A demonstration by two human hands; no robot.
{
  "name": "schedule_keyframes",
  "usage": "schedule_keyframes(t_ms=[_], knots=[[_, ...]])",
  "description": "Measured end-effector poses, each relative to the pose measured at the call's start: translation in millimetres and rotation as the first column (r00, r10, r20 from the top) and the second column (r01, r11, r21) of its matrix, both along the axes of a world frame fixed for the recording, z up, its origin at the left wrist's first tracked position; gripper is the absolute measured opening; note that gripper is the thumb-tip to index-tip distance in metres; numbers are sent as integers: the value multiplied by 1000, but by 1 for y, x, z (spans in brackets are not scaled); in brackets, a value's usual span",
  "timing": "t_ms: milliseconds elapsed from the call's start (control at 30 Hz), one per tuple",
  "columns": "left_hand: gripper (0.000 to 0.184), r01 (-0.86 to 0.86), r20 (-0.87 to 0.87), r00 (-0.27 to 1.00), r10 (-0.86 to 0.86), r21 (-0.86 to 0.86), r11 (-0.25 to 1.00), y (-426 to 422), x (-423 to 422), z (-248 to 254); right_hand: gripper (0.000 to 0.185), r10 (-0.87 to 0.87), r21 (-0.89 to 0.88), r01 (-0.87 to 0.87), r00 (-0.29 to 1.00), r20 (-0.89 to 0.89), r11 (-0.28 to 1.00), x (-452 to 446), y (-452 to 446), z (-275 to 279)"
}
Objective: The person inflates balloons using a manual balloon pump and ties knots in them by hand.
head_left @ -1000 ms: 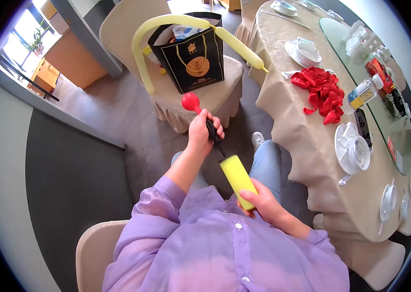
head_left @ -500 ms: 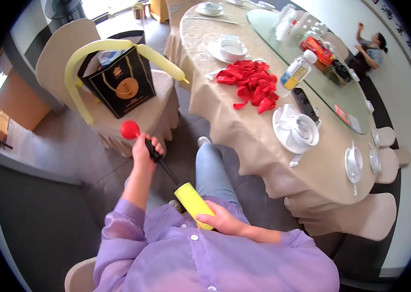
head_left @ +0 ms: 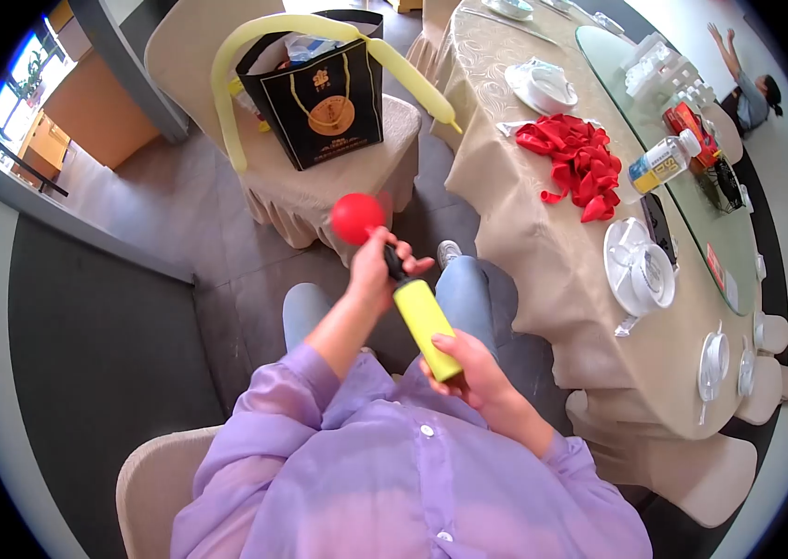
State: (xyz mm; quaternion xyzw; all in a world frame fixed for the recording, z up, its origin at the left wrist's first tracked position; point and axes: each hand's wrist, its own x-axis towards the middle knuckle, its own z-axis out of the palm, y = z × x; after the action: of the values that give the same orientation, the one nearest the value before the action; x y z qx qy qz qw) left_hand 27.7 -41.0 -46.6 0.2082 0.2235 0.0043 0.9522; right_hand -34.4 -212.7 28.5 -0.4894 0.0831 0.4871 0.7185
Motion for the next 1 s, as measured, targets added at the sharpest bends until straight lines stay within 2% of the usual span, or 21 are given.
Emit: schedule_keyframes(t_ms=[67, 133, 200, 233, 267, 333, 367, 400, 467, 500, 533, 600, 700, 733, 800, 833, 933, 1000], knots=[[20, 28, 132, 990, -55, 198, 980, 25, 2, 2, 26, 59, -39, -55, 990, 127, 998, -3, 11, -10], [20, 79, 44, 995, -94, 269, 960, 33, 5, 16, 26, 75, -11, -74, 992, 106, 997, -16, 6, -12], [20, 48, 54, 996, -64, 251, 967, 38, 11, 10, 26, 34, 63, -51, 969, 243, 997, -31, -16, -11], [20, 24, 72, 997, -41, 226, 974, 36, 16, 2, 27, 35, 30, -43, 972, 232, 999, -37, -25, -9], [21, -9, 13, 1000, 7, 168, 986, 29, 16, -16, 27, 36, 27, -44, 970, 240, 999, -31, -24, -9], [22, -4, -67, 998, 9, 72, 997, -1, 3, -20, 26, 7, -54, -10, 998, -64, 998, -18, -16, -9], [22, 30, -80, 996, -28, 17, 999, -9, -2, -16, 25, 14, -1, -14, 1000, 13, 1000, -7, -7, -27], [22, 23, -81, 996, -21, 15, 1000, -4, 1, -16, 25, 21, -3, -21, 1000, 12, 1000, -2, -1, -27], [18, 50, -12, 999, -49, 211, 976, 19, 11, -18, 25, 62, -83, -52, 991, 115, 995, -1, 8, -28], [18, 37, -4, 999, -37, 235, 971, 27, 17, -23, 27, 72, -78, -65, 993, 91, 995, -5, 3, -12], [17, 18, -15, 1000, -15, 209, 978, 33, 22, -16, 27, 72, -80, -66, 994, 82, 995, -14, -9, -10], [17, -18, -48, 998, 28, 200, 980, 36, 24, -27, 28, 98, -123, -67, 960, 264, 990, -33, -34, -9], [19, -40, -166, 985, 53, 78, 996, 12, 4, -53, 29, 133, -135, -104, 965, 227, 985, -32, -34, -25], [19, -31, -166, 985, 43, 72, 997, 6, 2, -45, 29, 126, -142, -95, 966, 226, 985, -24, -26, -27], [21, -23, -77, 997, 30, 88, 996, 3, -3, -29, 31, 154, -171, -140, 985, 72, 975, 2, 0, -26], [21, -4, -54, 998, 7, 72, 997, 16, 2, -25, 31, 158, -168, -143, 985, 74, 975, 0, 1, -21], [20, 21, 1, 1000, -22, 248, 968, 43, 8, -14, 31, 228, -191, -201, 965, 128, 961, -14, -3, -8], [21, -21, 12, 1000, 19, 224, 974, 53, 9, -27, 30, 133, -149, -91, 944, 303, 985, -34, -23, -15]])
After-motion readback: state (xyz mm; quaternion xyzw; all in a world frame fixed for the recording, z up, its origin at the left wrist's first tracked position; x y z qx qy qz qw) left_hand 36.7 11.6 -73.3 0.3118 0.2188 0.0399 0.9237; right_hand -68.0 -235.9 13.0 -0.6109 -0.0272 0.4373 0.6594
